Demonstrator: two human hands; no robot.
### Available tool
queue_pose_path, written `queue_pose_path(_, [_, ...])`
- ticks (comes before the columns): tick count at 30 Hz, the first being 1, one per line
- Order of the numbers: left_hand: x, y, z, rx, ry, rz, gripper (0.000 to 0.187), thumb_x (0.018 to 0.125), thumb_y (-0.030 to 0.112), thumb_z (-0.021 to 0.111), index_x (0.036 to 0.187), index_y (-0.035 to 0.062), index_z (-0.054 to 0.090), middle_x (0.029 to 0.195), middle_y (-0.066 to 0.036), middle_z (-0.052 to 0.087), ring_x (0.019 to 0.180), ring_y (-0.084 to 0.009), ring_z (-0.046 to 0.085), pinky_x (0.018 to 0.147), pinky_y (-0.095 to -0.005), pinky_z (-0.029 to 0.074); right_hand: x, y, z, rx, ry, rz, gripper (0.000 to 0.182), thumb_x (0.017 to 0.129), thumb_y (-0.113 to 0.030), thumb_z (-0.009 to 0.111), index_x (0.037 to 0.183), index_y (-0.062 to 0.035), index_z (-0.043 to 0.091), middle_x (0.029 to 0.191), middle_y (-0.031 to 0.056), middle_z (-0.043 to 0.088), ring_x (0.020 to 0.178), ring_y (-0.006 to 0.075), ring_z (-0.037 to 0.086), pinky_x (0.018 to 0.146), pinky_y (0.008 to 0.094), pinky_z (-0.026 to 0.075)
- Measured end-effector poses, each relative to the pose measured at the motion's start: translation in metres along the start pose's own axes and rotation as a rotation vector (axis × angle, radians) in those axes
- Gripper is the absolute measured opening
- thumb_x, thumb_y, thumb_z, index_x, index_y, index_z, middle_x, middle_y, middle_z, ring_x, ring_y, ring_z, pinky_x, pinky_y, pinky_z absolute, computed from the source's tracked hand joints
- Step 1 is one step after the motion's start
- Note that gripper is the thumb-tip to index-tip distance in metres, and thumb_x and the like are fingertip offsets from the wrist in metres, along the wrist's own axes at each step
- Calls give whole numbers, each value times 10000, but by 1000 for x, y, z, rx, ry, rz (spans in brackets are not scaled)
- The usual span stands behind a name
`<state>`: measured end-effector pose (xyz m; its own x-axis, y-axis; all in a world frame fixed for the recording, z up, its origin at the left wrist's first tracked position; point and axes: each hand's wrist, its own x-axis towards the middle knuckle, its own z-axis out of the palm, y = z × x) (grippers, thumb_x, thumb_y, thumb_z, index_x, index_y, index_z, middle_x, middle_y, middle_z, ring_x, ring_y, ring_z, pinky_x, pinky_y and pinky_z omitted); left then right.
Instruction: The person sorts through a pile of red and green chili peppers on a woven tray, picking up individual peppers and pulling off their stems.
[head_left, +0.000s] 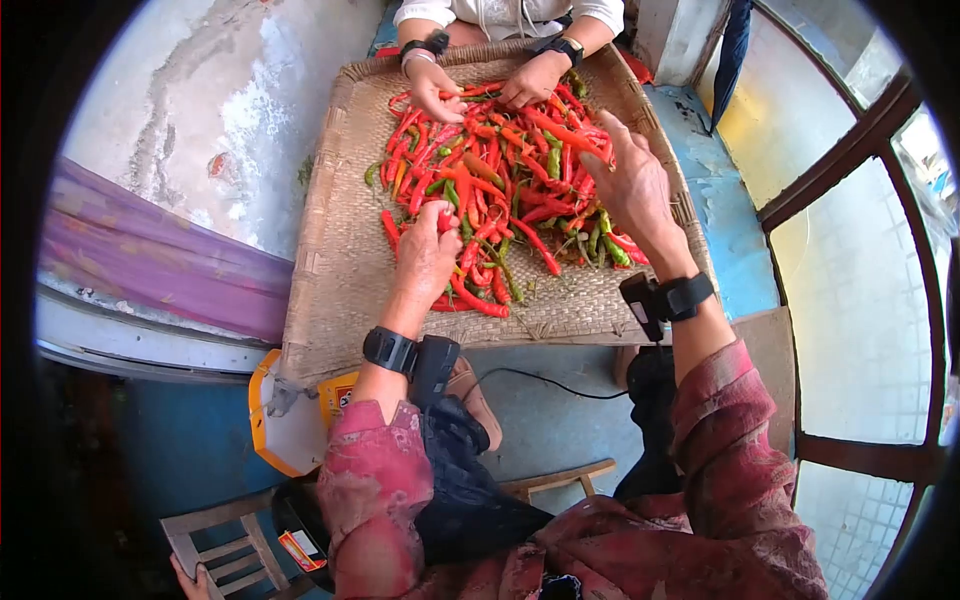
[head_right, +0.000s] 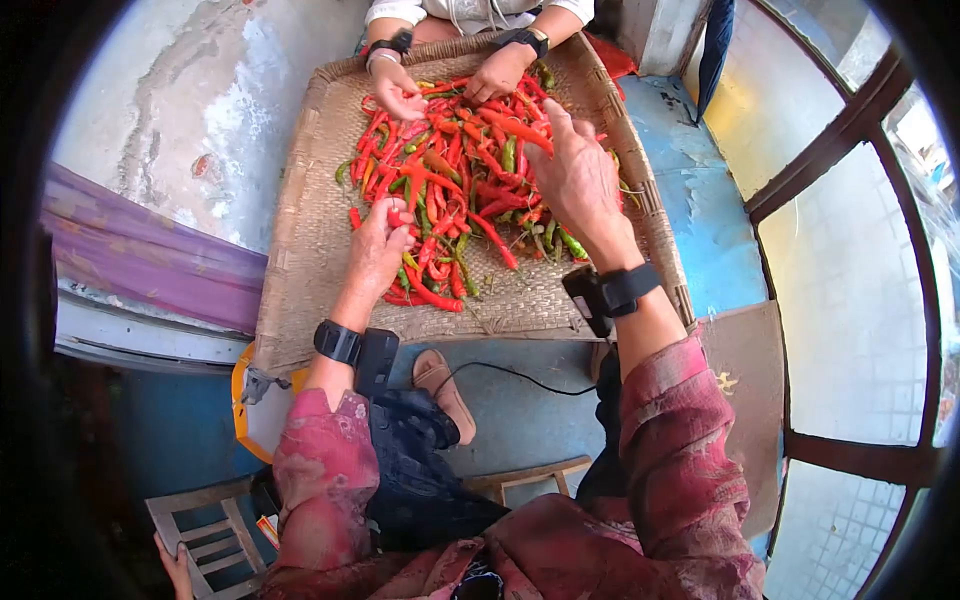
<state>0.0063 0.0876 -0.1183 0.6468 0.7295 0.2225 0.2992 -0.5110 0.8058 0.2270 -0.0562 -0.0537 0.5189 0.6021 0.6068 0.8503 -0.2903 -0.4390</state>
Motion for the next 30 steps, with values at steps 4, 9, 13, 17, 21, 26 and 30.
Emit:
queue_pose_path(4, [-1, 51, 2, -404, -86, -204, 205, 912, 91, 519, 1107, 42, 482, 975, -71, 624, 669, -78, 548, 615, -230, 488, -15, -14, 12, 87, -217, -157, 397, 747, -175, 708, 1091, -19, 583, 897, 211, 624, 825, 358, 626, 712, 419, 513])
queue_pose_path(9, [-2, 65, 20, -923, -148, -205, 192, 910, 242, 573, 1012, 95, 504, 939, -56, 631, 632, -39, 496, 585, -190, 443, -42, -43, 22, 603, -548, -144, 275, 786, -174, 665, 995, -8, 598, 873, 228, 626, 815, 339, 636, 684, 415, 488])
queue_pose_path(13, [0, 60, 21, -934, -130, -237, 195, 909, 245, 579, 1010, 94, 511, 936, -55, 625, 666, -48, 518, 586, -193, 449, -44, -36, 34, 804, -787, 52, 179, 863, -163, 592, 913, 9, 590, 719, 128, 605, 643, 215, 597, 593, 347, 466])
queue_pose_path(17, [2, 47, 9, -1013, -233, -276, 177, 909, 211, 587, 1032, 97, 530, 968, -43, 623, 731, -83, 576, 688, -235, 490, -33, -46, 14, 819, -882, 267, 215, 905, -167, 567, 874, 42, 602, 623, 17, 535, 591, 96, 517, 530, 281, 427])
queue_pose_path(21, [5, 44, 3, -856, -172, -296, 364, 877, 181, 621, 1204, 70, 505, 986, -51, 630, 773, -117, 599, 721, -265, 501, -18, -32, 12, 655, -735, 257, 286, 941, -249, 523, 831, -6, 625, 600, -8, 524, 565, 70, 493, 515, 262, 406])
queue_pose_path(26, [5, -2, 15, 137, -129, -28, 478, 766, 80, 659, 1210, 48, 484, 1051, -143, 615, 918, -254, 631, 751, -372, 511, 1, 15, 22, 499, -227, 234, 441, 914, -304, 553, 1188, 40, 528, 617, 74, 594, 536, 141, 543, 512, 288, 433])
queue_pose_path(30, [2, 1, 30, 568, -144, 237, 433, 736, 6, 600, 1156, 37, 498, 966, -162, 612, 835, -369, 613, 696, -453, 506, -5, 5, 19, 433, -257, 241, 461, 849, -182, 616, 1250, 4, 485, 671, 194, 615, 635, 268, 649, 568, 374, 480])
